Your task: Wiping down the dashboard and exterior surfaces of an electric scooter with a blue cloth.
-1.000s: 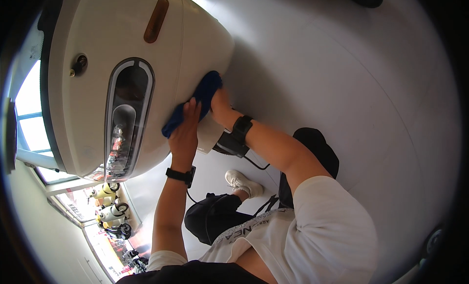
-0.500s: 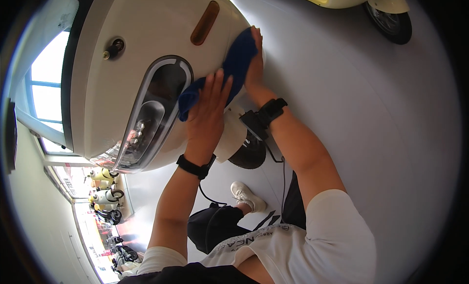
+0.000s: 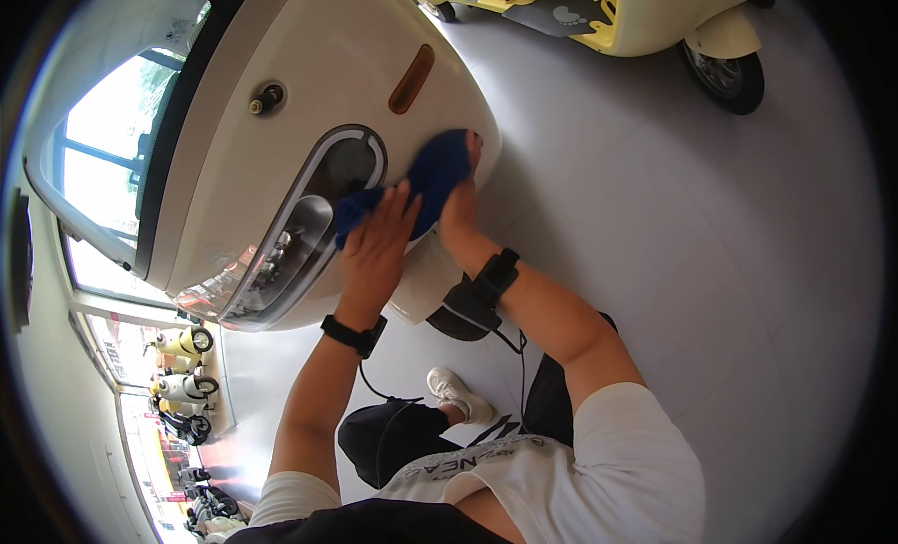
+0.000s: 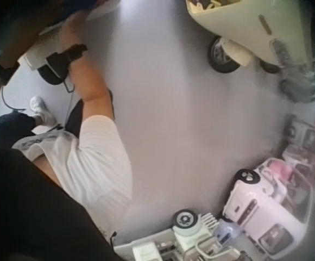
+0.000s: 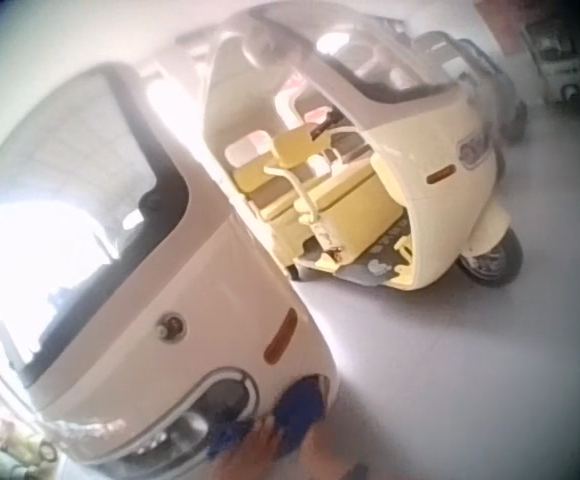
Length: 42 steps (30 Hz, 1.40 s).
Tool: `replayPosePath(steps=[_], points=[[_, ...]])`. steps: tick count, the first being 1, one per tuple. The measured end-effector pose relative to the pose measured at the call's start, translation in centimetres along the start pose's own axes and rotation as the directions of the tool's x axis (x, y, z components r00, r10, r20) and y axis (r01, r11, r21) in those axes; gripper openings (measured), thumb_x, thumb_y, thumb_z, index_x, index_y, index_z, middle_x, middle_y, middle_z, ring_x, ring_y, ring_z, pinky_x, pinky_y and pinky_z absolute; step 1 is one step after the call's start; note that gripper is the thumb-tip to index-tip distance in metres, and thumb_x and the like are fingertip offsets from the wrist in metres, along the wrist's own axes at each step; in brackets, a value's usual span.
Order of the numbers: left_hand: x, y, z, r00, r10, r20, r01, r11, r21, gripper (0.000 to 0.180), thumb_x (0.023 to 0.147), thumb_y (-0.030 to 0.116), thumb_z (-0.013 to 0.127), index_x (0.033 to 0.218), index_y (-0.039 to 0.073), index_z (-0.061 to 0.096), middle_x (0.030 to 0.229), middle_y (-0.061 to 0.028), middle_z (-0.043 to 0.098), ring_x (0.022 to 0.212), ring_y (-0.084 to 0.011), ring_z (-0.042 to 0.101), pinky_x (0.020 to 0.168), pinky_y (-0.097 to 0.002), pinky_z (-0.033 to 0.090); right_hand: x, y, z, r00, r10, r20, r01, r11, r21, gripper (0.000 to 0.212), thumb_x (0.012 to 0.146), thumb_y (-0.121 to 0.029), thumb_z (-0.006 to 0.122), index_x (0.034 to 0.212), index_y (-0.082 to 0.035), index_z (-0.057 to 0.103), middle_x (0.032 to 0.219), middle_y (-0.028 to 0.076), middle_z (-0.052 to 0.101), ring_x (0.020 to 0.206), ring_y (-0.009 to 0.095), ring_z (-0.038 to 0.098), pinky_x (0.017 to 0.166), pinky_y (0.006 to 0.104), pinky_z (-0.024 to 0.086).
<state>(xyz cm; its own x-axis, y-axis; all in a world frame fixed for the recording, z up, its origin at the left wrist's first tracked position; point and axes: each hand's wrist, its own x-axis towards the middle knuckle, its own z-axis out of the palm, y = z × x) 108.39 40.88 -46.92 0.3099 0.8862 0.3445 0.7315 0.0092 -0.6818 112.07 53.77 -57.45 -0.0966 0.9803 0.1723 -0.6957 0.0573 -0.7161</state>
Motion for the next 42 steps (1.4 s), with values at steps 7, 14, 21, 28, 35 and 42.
replayPosePath(steps=[7, 14, 21, 28, 35, 42], points=[[-0.6, -7.8, -5.5, 0.963, -0.250, -0.105, 0.261, 0.959, 0.113, 0.059, 0.081, 0.003, 0.056, 0.137, 0.020, 0.054, 0.146, -0.0052, 0.047, 0.136, -0.0243, 0.042, 0.113, -0.0433, 0.027, 2.3, -8.6, 7.5, 0.857, -0.482, 0.181, 0.507, 0.730, -0.457, 0.066, 0.092, -0.008, 0.047, 0.153, -0.006, 0.020, 0.158, 0.023, 0.014, 0.145, 0.049, 0.007, 0.117, 0.0552, 0.007], [2.7, -11.9, -6.9, 0.941, -0.278, -0.194, 0.277, 0.960, -0.031, 0.061, 0.080, 0.010, 0.061, 0.140, 0.016, 0.050, 0.147, -0.0103, 0.046, 0.138, -0.0295, 0.040, 0.114, -0.0481, 0.029, 12.5, -14.2, 12.6, 0.463, -0.741, 0.486, 0.885, 0.359, -0.296, 0.074, 0.077, 0.001, 0.051, 0.148, -0.010, 0.035, 0.153, 0.020, 0.031, 0.143, 0.046, 0.020, 0.116, 0.0551, 0.015], [2.3, -9.0, -6.3, 0.961, -0.249, -0.120, 0.225, 0.957, -0.184, 0.062, 0.079, 0.014, 0.063, 0.140, 0.017, 0.050, 0.145, -0.0106, 0.047, 0.135, -0.0298, 0.043, 0.112, -0.0467, 0.032, 10.2, -14.7, 10.1, 0.380, -0.635, 0.673, 0.922, 0.314, -0.224, 0.073, 0.077, 0.005, 0.048, 0.147, -0.013, 0.039, 0.153, 0.012, 0.036, 0.143, 0.039, 0.027, 0.117, 0.0532, 0.017], [-3.1, -8.6, -5.8, 0.986, -0.147, -0.079, 0.135, 0.982, -0.133, 0.060, 0.075, 0.010, 0.063, 0.135, 0.019, 0.057, 0.145, -0.0086, 0.049, 0.135, -0.0278, 0.043, 0.110, -0.0455, 0.033, 5.8, -13.6, 7.0, 0.455, -0.530, 0.716, 0.868, 0.445, -0.222, 0.077, 0.076, 0.010, 0.046, 0.149, -0.012, 0.035, 0.154, 0.012, 0.035, 0.144, 0.038, 0.025, 0.118, 0.0521, 0.017], [1.6, -9.2, -6.4, 0.914, -0.332, -0.234, 0.285, 0.935, -0.212, 0.064, 0.078, 0.011, 0.067, 0.140, 0.016, 0.050, 0.149, -0.0102, 0.043, 0.137, -0.0277, 0.041, 0.112, -0.0434, 0.032, 13.4, -16.6, 13.0, 0.383, -0.629, 0.676, 0.923, 0.286, -0.257, 0.059, 0.084, 0.001, 0.042, 0.143, -0.002, 0.041, 0.144, 0.024, 0.043, 0.138, 0.041, 0.034, 0.116, 0.0507, 0.021], [-1.5, -8.3, -5.4, 0.929, -0.305, -0.208, 0.281, 0.950, -0.134, 0.055, 0.082, 0.005, 0.057, 0.135, 0.019, 0.056, 0.142, -0.0067, 0.052, 0.133, -0.0231, 0.046, 0.109, -0.0416, 0.035, 5.5, -13.6, 7.8, 0.515, -0.506, 0.692, 0.855, 0.364, -0.370, 0.077, 0.078, 0.006, 0.054, 0.150, -0.012, 0.033, 0.156, 0.012, 0.030, 0.146, 0.038, 0.020, 0.119, 0.0509, 0.014]])
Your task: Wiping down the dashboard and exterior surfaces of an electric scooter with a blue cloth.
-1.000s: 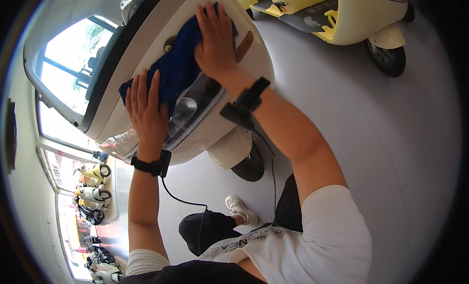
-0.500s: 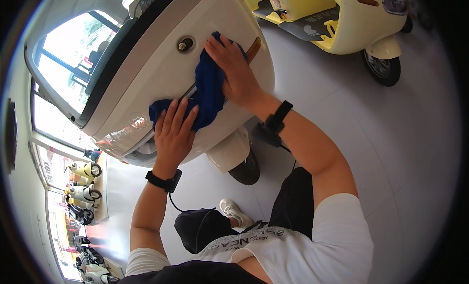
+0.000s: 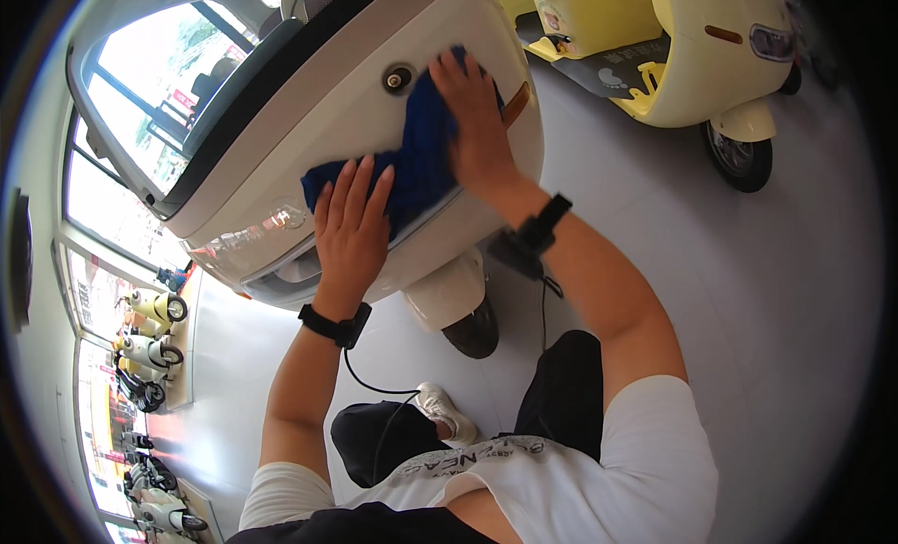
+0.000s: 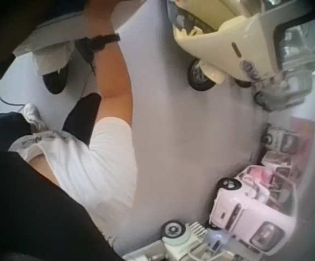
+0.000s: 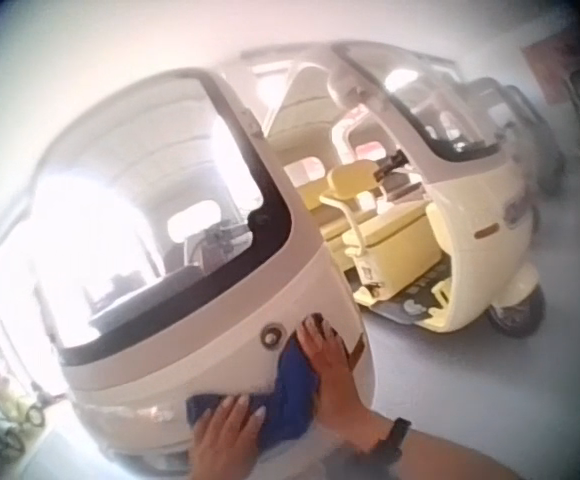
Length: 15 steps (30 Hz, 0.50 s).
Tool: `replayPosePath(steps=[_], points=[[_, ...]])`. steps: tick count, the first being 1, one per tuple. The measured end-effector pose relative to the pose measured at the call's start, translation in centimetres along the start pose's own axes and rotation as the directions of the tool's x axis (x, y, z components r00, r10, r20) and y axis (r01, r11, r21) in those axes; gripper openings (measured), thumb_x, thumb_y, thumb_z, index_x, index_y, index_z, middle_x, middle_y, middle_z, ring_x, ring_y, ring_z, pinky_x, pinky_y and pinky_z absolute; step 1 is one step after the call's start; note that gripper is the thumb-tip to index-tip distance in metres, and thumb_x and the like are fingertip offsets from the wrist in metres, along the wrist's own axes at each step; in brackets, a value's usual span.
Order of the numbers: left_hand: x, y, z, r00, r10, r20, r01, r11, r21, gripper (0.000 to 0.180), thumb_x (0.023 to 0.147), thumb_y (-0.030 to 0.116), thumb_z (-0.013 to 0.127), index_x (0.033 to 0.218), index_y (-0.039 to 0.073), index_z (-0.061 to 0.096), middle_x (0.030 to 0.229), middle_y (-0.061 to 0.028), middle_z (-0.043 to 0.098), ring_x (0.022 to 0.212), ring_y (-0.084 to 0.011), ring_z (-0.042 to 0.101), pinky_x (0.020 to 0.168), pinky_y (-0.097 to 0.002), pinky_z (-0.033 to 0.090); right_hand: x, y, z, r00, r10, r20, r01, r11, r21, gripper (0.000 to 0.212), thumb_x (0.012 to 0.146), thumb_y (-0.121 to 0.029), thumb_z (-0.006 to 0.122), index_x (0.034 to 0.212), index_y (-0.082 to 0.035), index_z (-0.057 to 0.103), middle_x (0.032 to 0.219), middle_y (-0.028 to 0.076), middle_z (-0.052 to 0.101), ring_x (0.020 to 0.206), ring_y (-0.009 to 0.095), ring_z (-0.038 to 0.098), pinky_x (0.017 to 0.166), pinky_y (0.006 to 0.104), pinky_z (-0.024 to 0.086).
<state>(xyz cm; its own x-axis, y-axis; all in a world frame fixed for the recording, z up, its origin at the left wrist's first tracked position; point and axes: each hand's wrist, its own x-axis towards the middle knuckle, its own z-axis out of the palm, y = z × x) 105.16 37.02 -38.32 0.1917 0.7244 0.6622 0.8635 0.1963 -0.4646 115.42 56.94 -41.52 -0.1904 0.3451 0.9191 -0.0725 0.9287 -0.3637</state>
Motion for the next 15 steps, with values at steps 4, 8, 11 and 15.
replayPosePath(steps=[4, 8, 11, 15], points=[[-5.3, -1.5, -0.9, 0.999, 0.024, 0.027, -0.026, 0.997, 0.068, 0.052, 0.084, 0.004, 0.054, 0.132, 0.024, 0.060, 0.142, -0.0035, 0.053, 0.131, -0.0216, 0.049, 0.105, -0.0403, 0.038, -4.8, -3.2, 0.9, 0.999, 0.044, 0.010, -0.045, 0.997, 0.065, 0.076, 0.079, 0.000, 0.059, 0.150, -0.013, 0.034, 0.157, 0.010, 0.028, 0.147, 0.035, 0.019, 0.119, 0.0510, 0.013], [-8.2, -5.1, -1.6, 0.999, 0.007, 0.043, -0.011, 0.994, 0.112, 0.051, 0.084, 0.007, 0.053, 0.132, 0.024, 0.058, 0.143, -0.0087, 0.051, 0.135, -0.0268, 0.045, 0.109, -0.0453, 0.034, -3.4, -6.2, 2.9, 0.963, -0.175, 0.205, 0.166, 0.984, 0.059, 0.065, 0.086, -0.005, 0.055, 0.148, -0.013, 0.037, 0.157, 0.010, 0.030, 0.147, 0.031, 0.021, 0.119, 0.0478, 0.015], [-8.6, -9.0, -2.6, 0.990, -0.144, -0.003, 0.143, 0.986, 0.082, 0.058, 0.082, 0.005, 0.049, 0.140, 0.015, 0.049, 0.150, -0.0197, 0.039, 0.141, -0.0390, 0.033, 0.114, -0.0535, 0.024, 0.5, -9.2, 6.1, 0.937, -0.280, 0.209, 0.272, 0.960, 0.067, 0.061, 0.088, -0.008, 0.053, 0.147, -0.010, 0.038, 0.156, 0.010, 0.031, 0.147, 0.029, 0.022, 0.120, 0.0453, 0.016], [-7.2, -14.7, -4.0, 0.952, -0.274, -0.133, 0.293, 0.943, 0.155, 0.063, 0.086, 0.004, 0.043, 0.148, 0.008, 0.035, 0.155, -0.0238, 0.024, 0.143, -0.0440, 0.023, 0.115, -0.0565, 0.020, 7.1, -12.8, 9.6, 0.929, -0.301, 0.217, 0.303, 0.953, 0.023, 0.061, 0.088, -0.006, 0.051, 0.147, -0.008, 0.037, 0.156, 0.011, 0.031, 0.148, 0.028, 0.021, 0.120, 0.0442, 0.016]])
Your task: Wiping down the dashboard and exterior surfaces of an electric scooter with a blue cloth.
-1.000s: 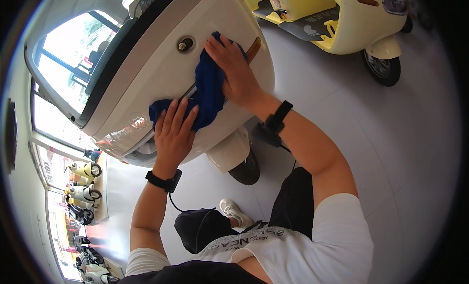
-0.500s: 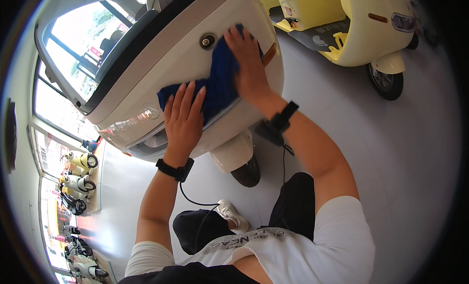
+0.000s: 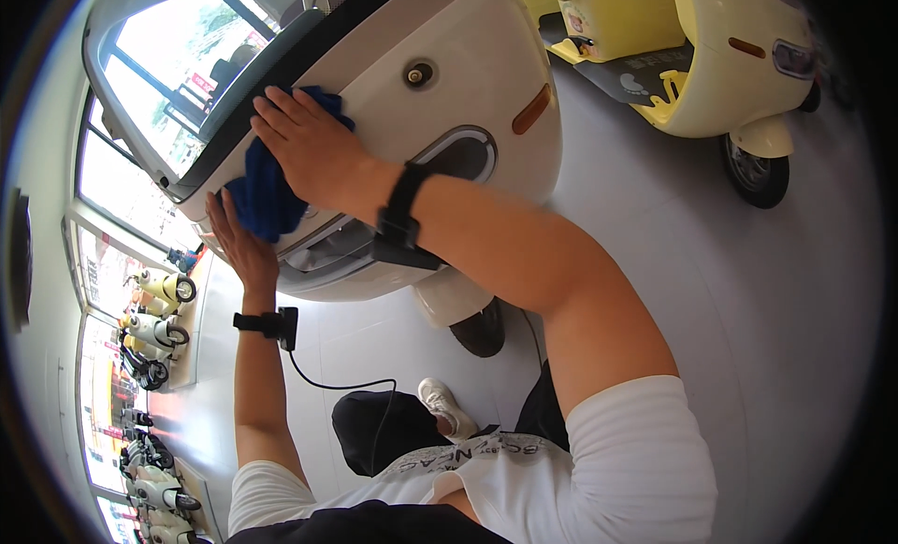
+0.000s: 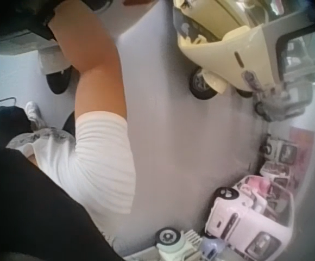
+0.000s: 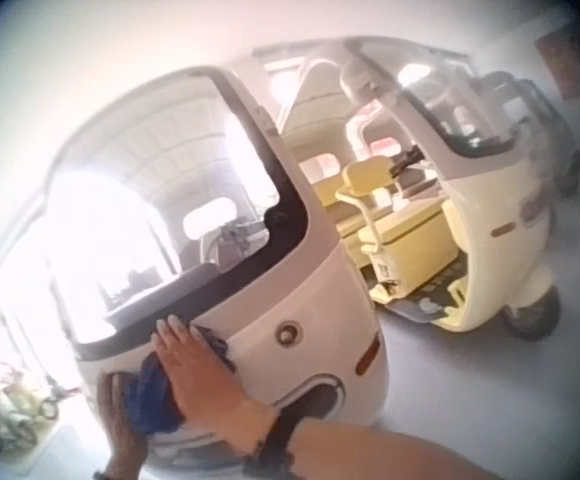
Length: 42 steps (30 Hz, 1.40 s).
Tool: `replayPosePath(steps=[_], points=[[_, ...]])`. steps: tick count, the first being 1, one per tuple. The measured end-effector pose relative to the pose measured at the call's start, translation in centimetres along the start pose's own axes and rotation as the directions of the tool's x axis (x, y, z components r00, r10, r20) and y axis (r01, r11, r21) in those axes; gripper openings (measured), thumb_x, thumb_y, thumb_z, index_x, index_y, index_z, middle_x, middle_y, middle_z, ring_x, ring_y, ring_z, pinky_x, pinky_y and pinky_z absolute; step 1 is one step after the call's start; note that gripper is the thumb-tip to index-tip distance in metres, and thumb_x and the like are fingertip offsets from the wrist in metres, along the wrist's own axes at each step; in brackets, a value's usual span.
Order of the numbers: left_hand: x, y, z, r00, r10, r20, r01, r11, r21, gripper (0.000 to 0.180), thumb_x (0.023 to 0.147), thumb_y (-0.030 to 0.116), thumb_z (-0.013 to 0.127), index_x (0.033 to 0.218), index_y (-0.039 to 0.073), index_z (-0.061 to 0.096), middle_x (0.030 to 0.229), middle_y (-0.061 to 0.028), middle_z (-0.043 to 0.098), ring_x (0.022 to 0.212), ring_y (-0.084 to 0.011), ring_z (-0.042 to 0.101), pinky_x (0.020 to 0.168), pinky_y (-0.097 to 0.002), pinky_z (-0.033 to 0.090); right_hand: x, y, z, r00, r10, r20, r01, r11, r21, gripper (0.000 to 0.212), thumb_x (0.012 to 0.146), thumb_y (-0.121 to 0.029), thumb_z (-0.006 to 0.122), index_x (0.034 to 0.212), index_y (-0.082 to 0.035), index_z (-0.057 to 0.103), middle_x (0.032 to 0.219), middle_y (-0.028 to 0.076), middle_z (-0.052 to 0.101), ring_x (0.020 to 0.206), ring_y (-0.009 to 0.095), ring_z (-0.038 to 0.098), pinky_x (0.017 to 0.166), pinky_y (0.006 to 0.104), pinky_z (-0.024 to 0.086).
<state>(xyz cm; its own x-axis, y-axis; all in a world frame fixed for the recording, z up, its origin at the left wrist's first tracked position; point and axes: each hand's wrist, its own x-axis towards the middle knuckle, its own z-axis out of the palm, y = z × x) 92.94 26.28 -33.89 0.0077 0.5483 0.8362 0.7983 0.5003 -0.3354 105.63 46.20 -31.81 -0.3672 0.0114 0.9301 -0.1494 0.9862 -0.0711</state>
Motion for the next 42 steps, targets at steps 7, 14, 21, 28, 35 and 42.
replayPosePath(steps=[7, 14, 21, 28, 35, 42], points=[[4.6, -3.2, 1.0, 0.997, -0.070, -0.026, 0.068, 0.994, -0.082, 0.068, 0.087, 0.005, 0.051, 0.152, 0.012, 0.029, 0.156, -0.0200, 0.025, 0.144, -0.0381, 0.024, 0.117, -0.0511, 0.020, 2.5, 5.2, -0.2, 0.989, -0.144, -0.037, 0.136, 0.977, -0.162, 0.062, 0.087, -0.009, 0.050, 0.147, -0.004, 0.035, 0.155, 0.015, 0.030, 0.146, 0.031, 0.023, 0.120, 0.0434, 0.018], [13.6, 6.9, 2.4, 0.976, 0.209, -0.063, -0.216, 0.966, -0.143, 0.060, 0.094, 0.033, 0.057, 0.149, 0.026, 0.037, 0.155, -0.0130, 0.032, 0.144, -0.0367, 0.026, 0.116, -0.0536, 0.020, 3.6, 19.1, -5.7, 0.954, 0.185, -0.235, -0.267, 0.881, -0.391, 0.070, 0.084, -0.008, 0.051, 0.145, 0.011, 0.022, 0.150, 0.035, 0.023, 0.139, 0.052, 0.021, 0.117, 0.0511, 0.019], [9.5, 1.2, 0.9, 0.984, 0.171, 0.047, -0.166, 0.982, -0.095, 0.056, 0.096, 0.028, 0.050, 0.150, 0.018, 0.035, 0.156, -0.0156, 0.029, 0.144, -0.0380, 0.025, 0.116, -0.0510, 0.022, 3.6, 5.5, -0.5, 0.989, 0.071, -0.130, -0.112, 0.934, -0.339, 0.066, 0.086, -0.015, 0.051, 0.148, -0.003, 0.032, 0.156, 0.016, 0.028, 0.147, 0.032, 0.020, 0.120, 0.0442, 0.015], [2.5, -6.4, -1.1, 0.980, -0.068, 0.187, 0.093, 0.988, -0.124, 0.059, 0.097, 0.017, 0.042, 0.153, 0.009, 0.024, 0.158, -0.0219, 0.019, 0.144, -0.0440, 0.019, 0.117, -0.0514, 0.020, 2.8, 0.5, 1.7, 0.983, -0.152, 0.103, 0.166, 0.976, -0.144, 0.066, 0.091, -0.020, 0.052, 0.151, -0.008, 0.029, 0.160, 0.010, 0.023, 0.149, 0.027, 0.016, 0.121, 0.0423, 0.014], [6.9, -1.6, -0.3, 0.994, 0.009, 0.110, 0.000, 0.996, -0.084, 0.067, 0.092, 0.014, 0.050, 0.153, 0.009, 0.024, 0.157, -0.0226, 0.019, 0.145, -0.0428, 0.017, 0.117, -0.0524, 0.019, 3.7, 5.3, -2.1, 0.995, -0.058, 0.084, 0.081, 0.949, -0.304, 0.060, 0.095, -0.017, 0.043, 0.151, -0.005, 0.027, 0.160, 0.012, 0.020, 0.149, 0.031, 0.014, 0.121, 0.0420, 0.013], [13.5, 4.6, 1.3, 0.974, 0.223, 0.051, -0.221, 0.974, -0.047, 0.068, 0.091, 0.031, 0.059, 0.152, 0.021, 0.031, 0.157, -0.0175, 0.024, 0.145, -0.0382, 0.022, 0.117, -0.0505, 0.021, 3.2, 17.8, -9.9, 0.979, 0.037, 0.202, 0.008, 0.976, -0.219, 0.079, 0.093, -0.020, 0.054, 0.151, 0.005, 0.006, 0.156, 0.030, 0.010, 0.146, 0.046, 0.011, 0.119, 0.0484, 0.015]])
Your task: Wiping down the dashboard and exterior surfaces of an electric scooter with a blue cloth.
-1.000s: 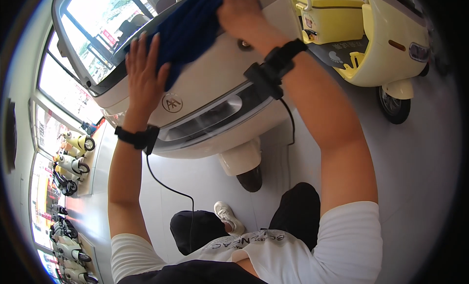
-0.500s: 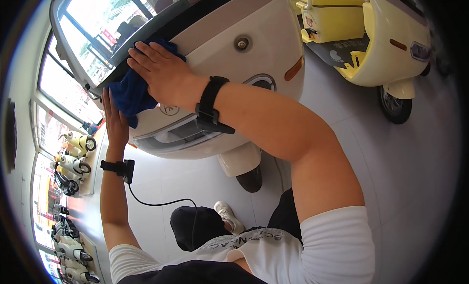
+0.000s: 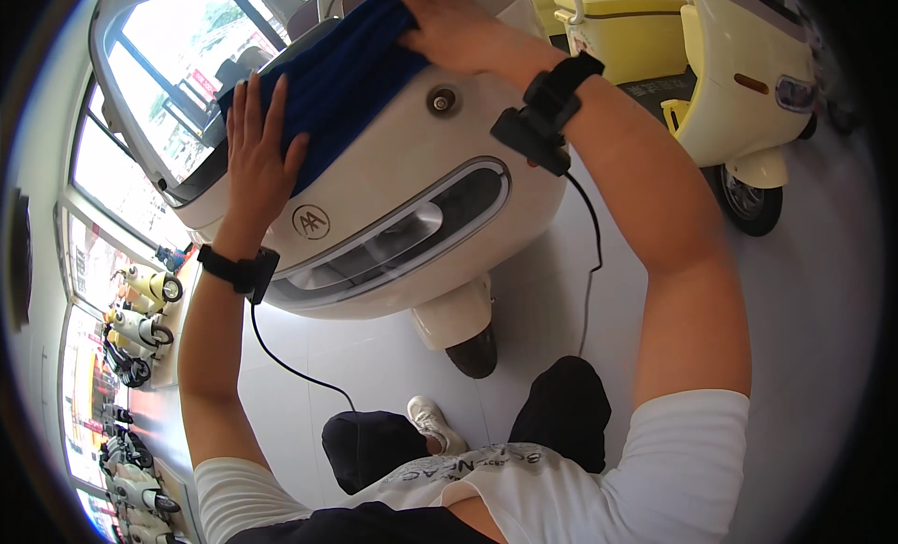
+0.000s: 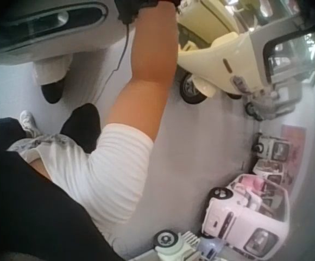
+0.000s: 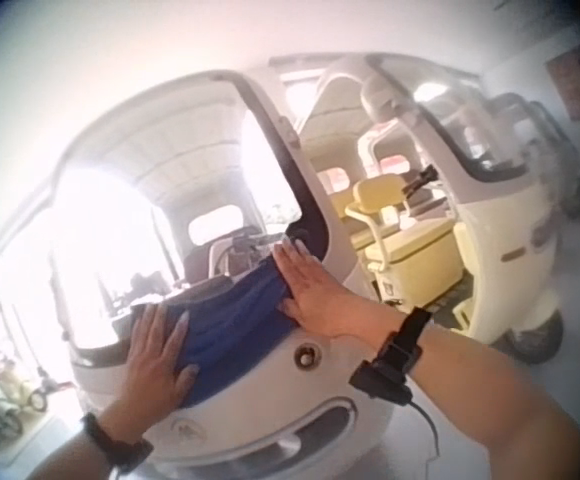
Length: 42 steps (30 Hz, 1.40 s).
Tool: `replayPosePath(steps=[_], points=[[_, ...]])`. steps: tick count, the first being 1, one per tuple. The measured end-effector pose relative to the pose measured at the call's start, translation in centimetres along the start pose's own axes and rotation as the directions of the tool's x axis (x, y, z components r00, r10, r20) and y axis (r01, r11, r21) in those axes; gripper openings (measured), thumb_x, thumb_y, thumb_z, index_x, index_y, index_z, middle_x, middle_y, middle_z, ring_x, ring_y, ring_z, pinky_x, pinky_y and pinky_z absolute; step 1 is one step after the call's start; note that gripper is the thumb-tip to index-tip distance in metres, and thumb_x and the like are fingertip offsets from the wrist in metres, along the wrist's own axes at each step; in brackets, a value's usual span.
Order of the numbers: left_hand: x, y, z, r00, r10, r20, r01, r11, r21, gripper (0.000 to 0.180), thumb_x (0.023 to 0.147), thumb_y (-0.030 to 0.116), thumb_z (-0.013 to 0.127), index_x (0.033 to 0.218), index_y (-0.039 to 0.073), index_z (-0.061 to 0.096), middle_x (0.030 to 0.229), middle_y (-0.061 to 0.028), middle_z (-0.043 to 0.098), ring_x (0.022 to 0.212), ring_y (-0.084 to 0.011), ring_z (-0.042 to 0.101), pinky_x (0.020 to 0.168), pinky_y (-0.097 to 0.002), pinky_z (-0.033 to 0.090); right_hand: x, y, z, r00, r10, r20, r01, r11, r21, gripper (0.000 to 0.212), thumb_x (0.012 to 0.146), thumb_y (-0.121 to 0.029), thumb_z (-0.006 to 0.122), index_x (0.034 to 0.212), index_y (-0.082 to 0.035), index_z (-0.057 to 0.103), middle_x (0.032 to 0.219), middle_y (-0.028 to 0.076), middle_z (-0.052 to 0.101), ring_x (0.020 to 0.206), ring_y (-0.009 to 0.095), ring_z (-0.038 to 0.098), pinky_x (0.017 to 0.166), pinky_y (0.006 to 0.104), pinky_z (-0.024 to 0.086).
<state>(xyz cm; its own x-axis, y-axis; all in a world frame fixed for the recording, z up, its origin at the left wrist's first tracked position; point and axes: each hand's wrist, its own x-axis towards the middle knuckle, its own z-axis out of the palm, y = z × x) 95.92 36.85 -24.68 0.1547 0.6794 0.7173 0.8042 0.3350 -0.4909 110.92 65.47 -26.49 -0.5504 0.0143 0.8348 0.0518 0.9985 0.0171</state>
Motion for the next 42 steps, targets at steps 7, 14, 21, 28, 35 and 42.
replayPosePath(steps=[7, 14, 21, 28, 35, 42], points=[[7.2, 1.5, 2.4, 0.974, 0.201, -0.104, -0.189, 0.975, 0.116, 0.060, 0.095, 0.036, 0.054, 0.151, 0.027, 0.033, 0.156, -0.0128, 0.030, 0.144, -0.0316, 0.027, 0.118, -0.0468, 0.023, 0.0, 3.4, -0.4, 0.995, -0.035, -0.091, 0.036, 0.999, 0.013, 0.075, 0.096, -0.018, 0.052, 0.155, -0.008, 0.006, 0.159, 0.025, 0.008, 0.147, 0.041, 0.012, 0.120, 0.0445, 0.017], [6.6, 3.1, 1.2, 0.992, 0.127, -0.007, -0.127, 0.992, 0.026, 0.065, 0.089, 0.027, 0.060, 0.147, 0.011, 0.036, 0.151, -0.0220, 0.032, 0.141, -0.0375, 0.030, 0.116, -0.0471, 0.025, -3.8, 7.1, 1.8, 0.945, 0.234, -0.230, -0.213, 0.970, 0.114, 0.071, 0.094, -0.015, 0.051, 0.152, 0.003, 0.013, 0.157, 0.028, 0.015, 0.146, 0.042, 0.015, 0.120, 0.0431, 0.016], [3.3, 3.5, 1.3, 0.984, 0.160, -0.073, -0.159, 0.987, 0.021, 0.057, 0.097, 0.036, 0.053, 0.151, 0.029, 0.033, 0.155, -0.0097, 0.032, 0.144, -0.0283, 0.028, 0.118, -0.0436, 0.024, -5.9, 5.8, 1.8, 0.956, 0.267, -0.124, -0.264, 0.964, 0.035, 0.072, 0.092, -0.013, 0.050, 0.150, 0.006, 0.012, 0.155, 0.032, 0.014, 0.145, 0.043, 0.015, 0.120, 0.0439, 0.016], [1.6, -0.3, -0.8, 0.989, 0.118, 0.086, -0.119, 0.993, 0.002, 0.059, 0.094, 0.025, 0.055, 0.149, 0.019, 0.034, 0.155, -0.0151, 0.030, 0.143, -0.0342, 0.028, 0.116, -0.0449, 0.026, 3.2, -2.6, 2.3, 0.826, 0.563, -0.031, -0.564, 0.824, -0.061, 0.081, 0.089, -0.022, 0.050, 0.149, 0.011, 0.007, 0.156, 0.032, 0.006, 0.145, 0.048, 0.011, 0.120, 0.0497, 0.013], [-8.2, -5.4, -2.2, 0.979, -0.174, 0.107, 0.173, 0.985, 0.019, 0.056, 0.098, 0.021, 0.052, 0.150, 0.028, 0.033, 0.159, -0.0081, 0.026, 0.145, -0.0313, 0.026, 0.118, -0.0487, 0.022, 2.0, -13.5, 4.9, 0.900, 0.247, -0.358, -0.289, 0.955, -0.069, 0.091, 0.082, -0.026, 0.063, 0.148, 0.011, 0.013, 0.155, 0.030, 0.012, 0.146, 0.043, 0.013, 0.119, 0.0517, 0.013], [-13.4, -2.3, -1.5, 0.952, -0.291, 0.089, 0.298, 0.952, -0.070, 0.060, 0.095, 0.010, 0.052, 0.150, 0.023, 0.033, 0.159, -0.0121, 0.023, 0.147, -0.0363, 0.019, 0.119, -0.0522, 0.018, -5.6, -16.4, 4.2, 0.967, 0.164, -0.193, -0.161, 0.986, 0.031, 0.092, 0.081, -0.033, 0.068, 0.146, 0.011, 0.021, 0.153, 0.032, 0.019, 0.143, 0.047, 0.017, 0.118, 0.0550, 0.012]])
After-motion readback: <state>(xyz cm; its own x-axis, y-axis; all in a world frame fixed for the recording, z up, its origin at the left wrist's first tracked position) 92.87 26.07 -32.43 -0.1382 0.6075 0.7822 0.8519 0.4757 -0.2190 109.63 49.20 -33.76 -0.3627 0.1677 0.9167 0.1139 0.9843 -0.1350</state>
